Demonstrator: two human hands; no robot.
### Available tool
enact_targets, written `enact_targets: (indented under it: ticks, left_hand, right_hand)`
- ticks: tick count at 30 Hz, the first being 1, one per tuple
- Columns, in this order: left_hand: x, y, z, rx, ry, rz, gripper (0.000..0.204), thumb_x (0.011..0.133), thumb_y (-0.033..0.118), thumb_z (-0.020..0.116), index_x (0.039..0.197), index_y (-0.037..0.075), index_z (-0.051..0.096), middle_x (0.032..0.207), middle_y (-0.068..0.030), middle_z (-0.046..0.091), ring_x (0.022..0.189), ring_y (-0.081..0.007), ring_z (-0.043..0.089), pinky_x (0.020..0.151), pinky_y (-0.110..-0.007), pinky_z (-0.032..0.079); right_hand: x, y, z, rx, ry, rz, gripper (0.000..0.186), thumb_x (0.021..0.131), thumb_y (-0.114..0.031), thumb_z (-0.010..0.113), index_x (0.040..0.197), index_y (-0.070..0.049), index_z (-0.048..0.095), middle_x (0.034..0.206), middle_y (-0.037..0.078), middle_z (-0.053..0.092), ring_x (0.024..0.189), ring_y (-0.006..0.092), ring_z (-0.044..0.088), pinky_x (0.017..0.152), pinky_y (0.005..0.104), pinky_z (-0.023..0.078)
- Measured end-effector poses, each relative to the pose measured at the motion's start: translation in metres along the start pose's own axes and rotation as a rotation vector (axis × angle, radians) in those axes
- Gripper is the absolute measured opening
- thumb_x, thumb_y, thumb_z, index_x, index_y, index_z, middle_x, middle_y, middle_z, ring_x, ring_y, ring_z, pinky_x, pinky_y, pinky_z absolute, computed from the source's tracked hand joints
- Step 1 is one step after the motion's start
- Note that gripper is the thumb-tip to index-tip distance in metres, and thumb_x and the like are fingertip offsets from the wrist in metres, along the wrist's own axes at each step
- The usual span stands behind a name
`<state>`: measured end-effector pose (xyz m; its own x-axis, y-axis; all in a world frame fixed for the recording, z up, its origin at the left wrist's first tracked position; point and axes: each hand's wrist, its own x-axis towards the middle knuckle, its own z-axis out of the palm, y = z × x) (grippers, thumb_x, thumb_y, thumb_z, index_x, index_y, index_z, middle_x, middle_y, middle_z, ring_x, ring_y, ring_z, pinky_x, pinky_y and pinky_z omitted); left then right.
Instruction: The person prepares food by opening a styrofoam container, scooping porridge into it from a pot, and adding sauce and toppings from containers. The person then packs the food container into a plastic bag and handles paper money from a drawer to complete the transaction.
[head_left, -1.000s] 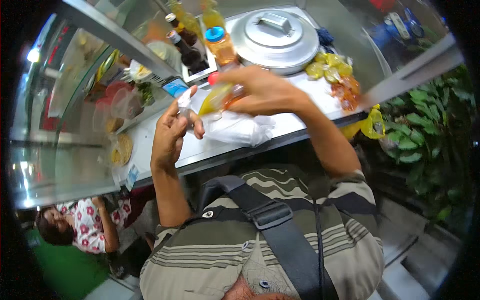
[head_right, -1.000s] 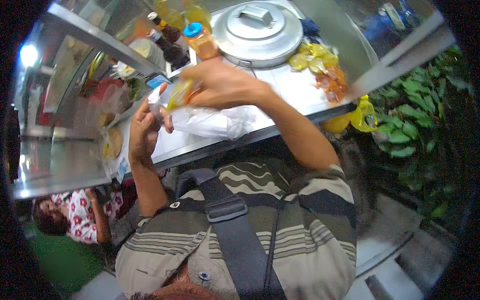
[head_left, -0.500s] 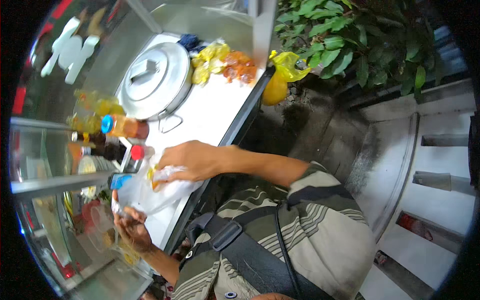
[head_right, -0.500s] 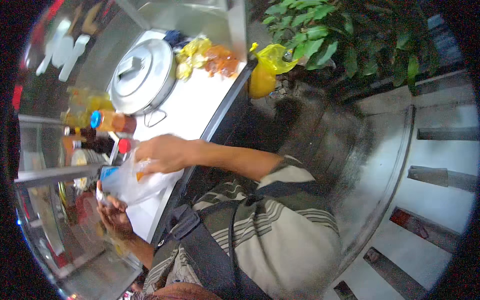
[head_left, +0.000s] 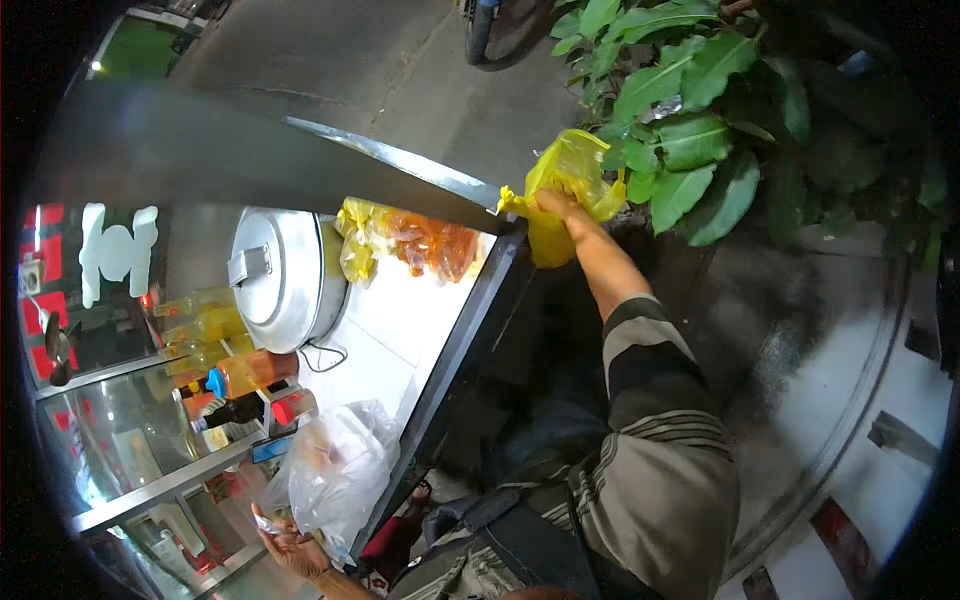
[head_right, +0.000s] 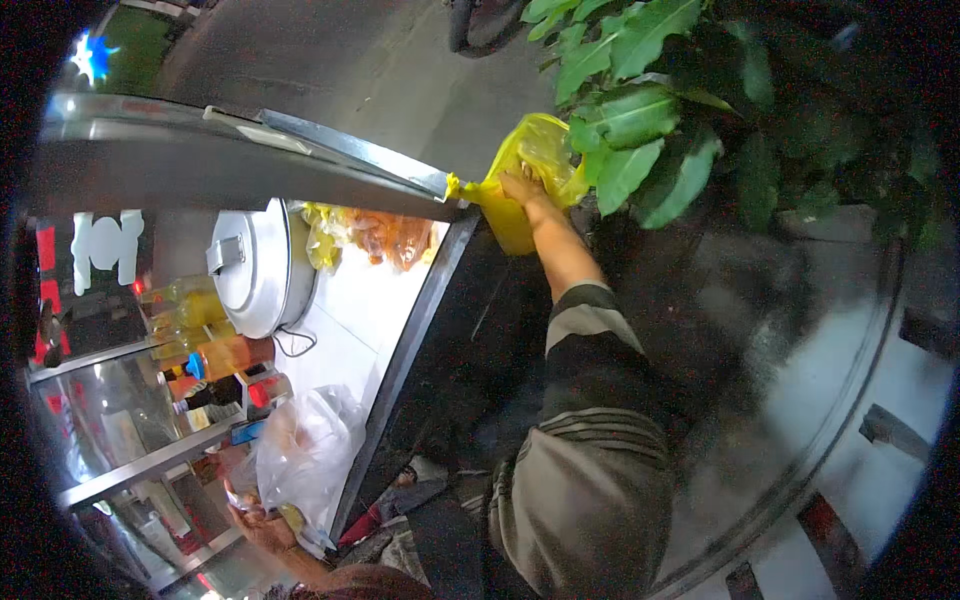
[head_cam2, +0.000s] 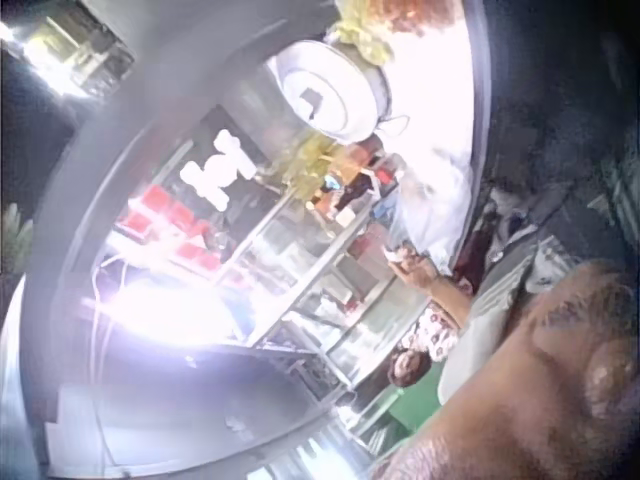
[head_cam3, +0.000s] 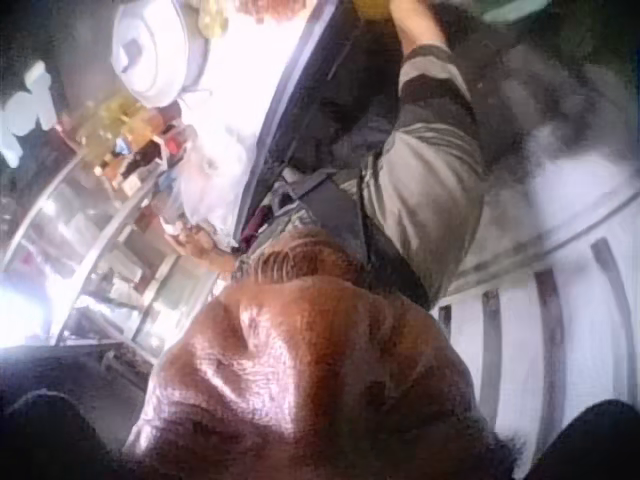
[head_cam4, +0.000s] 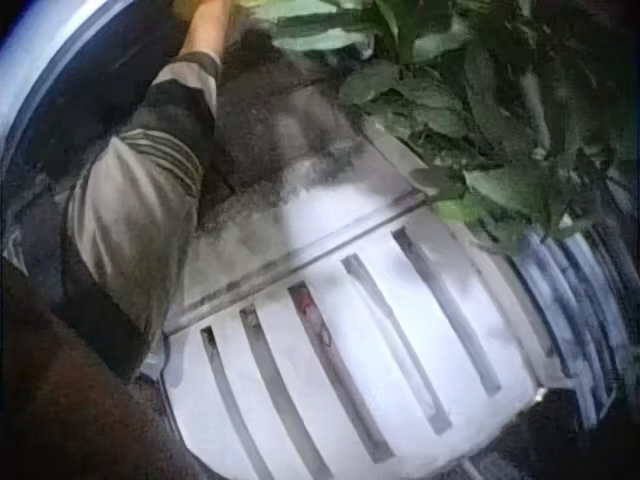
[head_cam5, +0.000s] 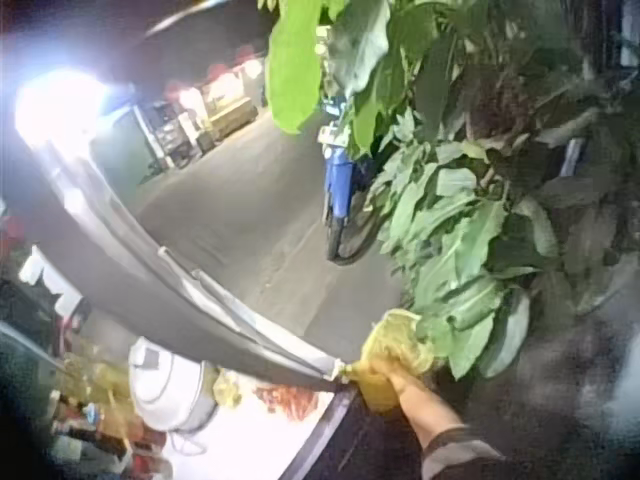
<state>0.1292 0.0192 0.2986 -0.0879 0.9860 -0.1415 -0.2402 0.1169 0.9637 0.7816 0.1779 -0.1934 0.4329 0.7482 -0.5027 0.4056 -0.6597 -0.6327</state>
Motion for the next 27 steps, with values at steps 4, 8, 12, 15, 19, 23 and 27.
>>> enact_targets:
  ticks: [4,8,12,15,19,23,27]
  left_hand:
    - [0.031,-0.034,0.016,0.009,0.099,-0.030,0.054,0.104,0.032,0.041,0.153,0.017,0.024,0.089,-0.0085,0.065,0.083,-0.0141,0.065,0.059,-0.020,0.056]
    - [-0.012,-0.007,0.026,0.035,0.221,0.015,0.054,0.104,0.032,0.042,0.153,0.016,0.024,0.090,-0.0107,0.064,0.077,-0.0142,0.065,0.043,-0.017,0.049]
    - [0.019,-0.015,0.018,-0.090,0.029,-0.063,0.054,0.104,0.031,0.042,0.152,0.014,0.025,0.091,-0.0103,0.063,0.074,-0.0132,0.064,0.050,-0.018,0.052]
    - [-0.015,0.002,-0.005,-0.048,0.088,0.014,0.054,0.104,0.030,0.042,0.152,0.012,0.025,0.091,-0.0096,0.063,0.071,-0.0121,0.063,0.056,-0.018,0.053]
    - [-0.016,0.006,-0.060,-0.090,-0.076,0.033,0.058,0.104,0.032,0.042,0.153,0.011,0.021,0.099,-0.0079,0.060,0.080,-0.0129,0.060,0.066,-0.022,0.051]
    - [-0.006,-0.018,-0.113,-0.187,-0.134,0.061,0.049,0.100,0.035,0.050,0.138,0.006,0.045,0.115,-0.0116,0.060,0.102,-0.0201,0.059,0.085,-0.036,0.046]
    - [0.000,-0.033,-0.095,-0.076,-0.187,-0.003,0.068,0.099,0.040,0.048,0.148,-0.004,0.031,0.082,-0.0050,0.058,0.073,-0.0124,0.052,0.069,-0.028,0.043]
  right_hand:
    - [0.045,0.106,-0.008,-0.430,0.043,-0.163,0.066,0.078,-0.055,0.067,0.131,-0.016,0.057,0.142,0.020,0.048,0.135,0.0368,0.040,0.111,0.0482,0.031]
    - [0.010,0.046,0.006,-0.258,-0.065,-0.268,0.058,0.079,-0.052,0.068,0.123,-0.016,0.063,0.136,0.017,0.054,0.129,0.0359,0.047,0.104,0.0477,0.040]
    - [-0.025,0.099,-0.072,-0.302,0.104,-0.208,0.044,0.078,-0.040,0.072,0.112,-0.012,0.069,0.122,0.012,0.065,0.115,0.0372,0.058,0.093,0.0459,0.048]
    - [-0.150,-0.009,-0.092,0.244,0.130,-0.105,0.039,0.076,-0.028,0.074,0.105,-0.003,0.069,0.103,0.013,0.069,0.095,0.0237,0.064,0.082,0.0368,0.050]
    - [-0.240,-0.027,-0.097,0.680,0.332,-0.054,0.029,0.077,-0.020,0.076,0.096,-0.002,0.064,0.089,0.006,0.063,0.079,0.0117,0.058,0.068,0.0284,0.047]
    - [-0.324,0.005,-0.094,0.623,0.958,-0.080,0.040,0.080,-0.011,0.068,0.114,0.003,0.051,0.097,0.010,0.057,0.082,0.0197,0.059,0.067,0.0331,0.049]
    - [-0.463,-0.064,-0.074,1.017,0.674,-0.271,0.030,0.089,-0.014,0.065,0.115,-0.001,0.058,0.110,0.010,0.062,0.090,0.0235,0.064,0.076,0.0395,0.057]
